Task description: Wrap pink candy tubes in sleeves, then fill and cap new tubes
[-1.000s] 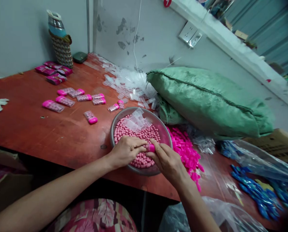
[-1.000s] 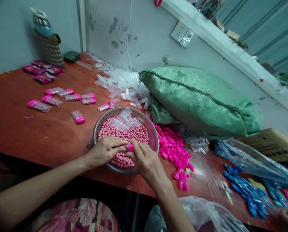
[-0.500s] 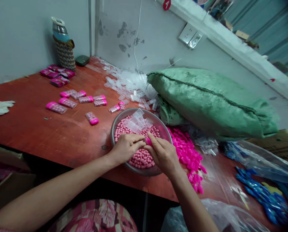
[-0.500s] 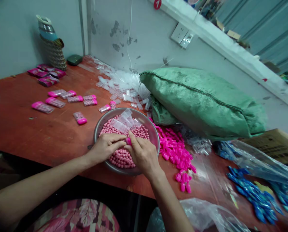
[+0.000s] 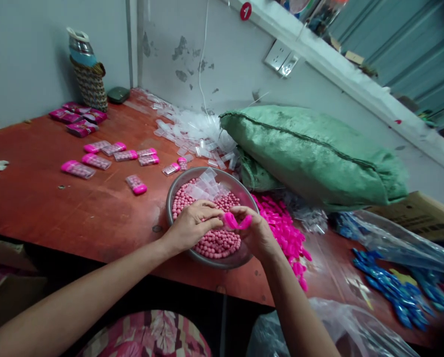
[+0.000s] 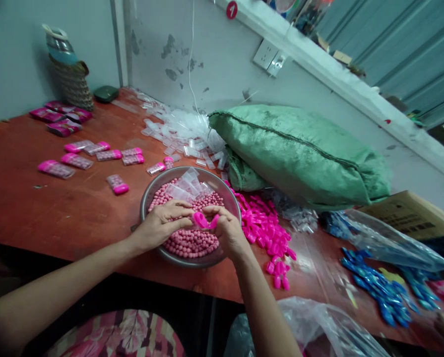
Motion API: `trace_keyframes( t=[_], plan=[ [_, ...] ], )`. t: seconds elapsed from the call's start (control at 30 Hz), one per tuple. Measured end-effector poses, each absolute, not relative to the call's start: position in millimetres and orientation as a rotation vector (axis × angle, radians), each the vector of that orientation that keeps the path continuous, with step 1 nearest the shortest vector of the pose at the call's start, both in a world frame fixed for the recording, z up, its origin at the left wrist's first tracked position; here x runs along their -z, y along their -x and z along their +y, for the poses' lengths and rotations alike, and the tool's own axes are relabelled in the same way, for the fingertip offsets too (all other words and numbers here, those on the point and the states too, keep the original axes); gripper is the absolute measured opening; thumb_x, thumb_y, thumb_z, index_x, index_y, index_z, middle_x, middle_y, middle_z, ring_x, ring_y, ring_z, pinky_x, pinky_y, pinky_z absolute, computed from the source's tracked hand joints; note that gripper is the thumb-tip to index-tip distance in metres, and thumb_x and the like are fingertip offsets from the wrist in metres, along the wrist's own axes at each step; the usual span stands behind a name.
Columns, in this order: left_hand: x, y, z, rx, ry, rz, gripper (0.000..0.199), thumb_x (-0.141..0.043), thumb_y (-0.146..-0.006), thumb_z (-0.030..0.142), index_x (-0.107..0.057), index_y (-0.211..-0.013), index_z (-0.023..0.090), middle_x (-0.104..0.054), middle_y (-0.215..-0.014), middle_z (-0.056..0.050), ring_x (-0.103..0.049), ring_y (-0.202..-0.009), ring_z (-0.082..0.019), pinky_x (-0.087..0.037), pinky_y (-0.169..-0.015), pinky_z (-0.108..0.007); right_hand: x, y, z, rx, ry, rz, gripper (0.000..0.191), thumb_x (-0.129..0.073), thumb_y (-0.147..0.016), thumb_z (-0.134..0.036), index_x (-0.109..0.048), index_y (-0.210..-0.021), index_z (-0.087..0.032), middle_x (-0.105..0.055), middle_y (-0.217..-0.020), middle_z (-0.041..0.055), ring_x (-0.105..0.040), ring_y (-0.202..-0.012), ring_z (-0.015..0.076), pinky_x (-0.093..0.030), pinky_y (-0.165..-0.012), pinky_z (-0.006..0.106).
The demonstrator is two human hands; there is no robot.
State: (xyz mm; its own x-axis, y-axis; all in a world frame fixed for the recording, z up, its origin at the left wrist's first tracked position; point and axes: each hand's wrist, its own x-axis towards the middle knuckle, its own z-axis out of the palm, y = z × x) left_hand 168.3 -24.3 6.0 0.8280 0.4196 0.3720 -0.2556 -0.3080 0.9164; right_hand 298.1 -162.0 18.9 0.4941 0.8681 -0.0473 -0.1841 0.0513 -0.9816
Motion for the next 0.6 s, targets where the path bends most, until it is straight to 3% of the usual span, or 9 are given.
trace_keyframes(
  t=[0.17,0.4,0.5,0.6],
  plan=[
    [-4,-168,-25,-0.682,-1.771,0.146,0.018,-0.058,-0.077,0.019,-0.070,-0.091,0.019,-0.063,-0.097,-0.007,-0.052,-0.101,-0.018,-0.041,-0.089,-0.031,-20,-287,-151,-1.305,1.231,-0.594,0.044,-0.055,-0.071,-0.054,-0.062,-0.093,-0.016,-0.068,-0.084,0.0096,-0.063,-0.085,0.0236,-0.049,-0.077,0.042],
    [-5,-166,-26,-0.742,-1.772,0.133,0.016,-0.056,-0.078,0.018,-0.070,-0.086,0.018,-0.063,-0.094,-0.006,-0.055,-0.097,-0.018,-0.043,-0.086,-0.030,-17,-269,-142,-1.176,1.181,-0.407,0.027,-0.060,-0.067,-0.040,-0.063,-0.079,-0.016,-0.069,-0.073,0.0068,-0.065,-0.079,0.0244,-0.051,-0.076,0.042],
    [-6,-167,-27,-0.758,-1.758,0.163,0.018,-0.055,-0.078,0.020,-0.069,-0.088,0.018,-0.065,-0.094,-0.006,-0.056,-0.095,-0.018,-0.043,-0.087,-0.031,-19,-270,-136,-1.181,1.273,-0.454,0.038,-0.053,-0.072,-0.051,-0.063,-0.084,-0.016,-0.068,-0.072,0.0078,-0.065,-0.078,0.0235,-0.052,-0.073,0.040],
    [-10,-168,-18,-0.810,-1.677,0.219,0.023,-0.054,-0.080,0.024,-0.067,-0.097,0.017,-0.067,-0.098,-0.006,-0.058,-0.096,-0.018,-0.043,-0.089,-0.033,-22,-287,-129,-1.077,1.448,-0.684,0.059,-0.035,-0.077,-0.065,-0.061,-0.093,-0.015,-0.068,-0.084,0.0105,-0.063,-0.084,0.0223,-0.052,-0.072,0.037]
  ],
)
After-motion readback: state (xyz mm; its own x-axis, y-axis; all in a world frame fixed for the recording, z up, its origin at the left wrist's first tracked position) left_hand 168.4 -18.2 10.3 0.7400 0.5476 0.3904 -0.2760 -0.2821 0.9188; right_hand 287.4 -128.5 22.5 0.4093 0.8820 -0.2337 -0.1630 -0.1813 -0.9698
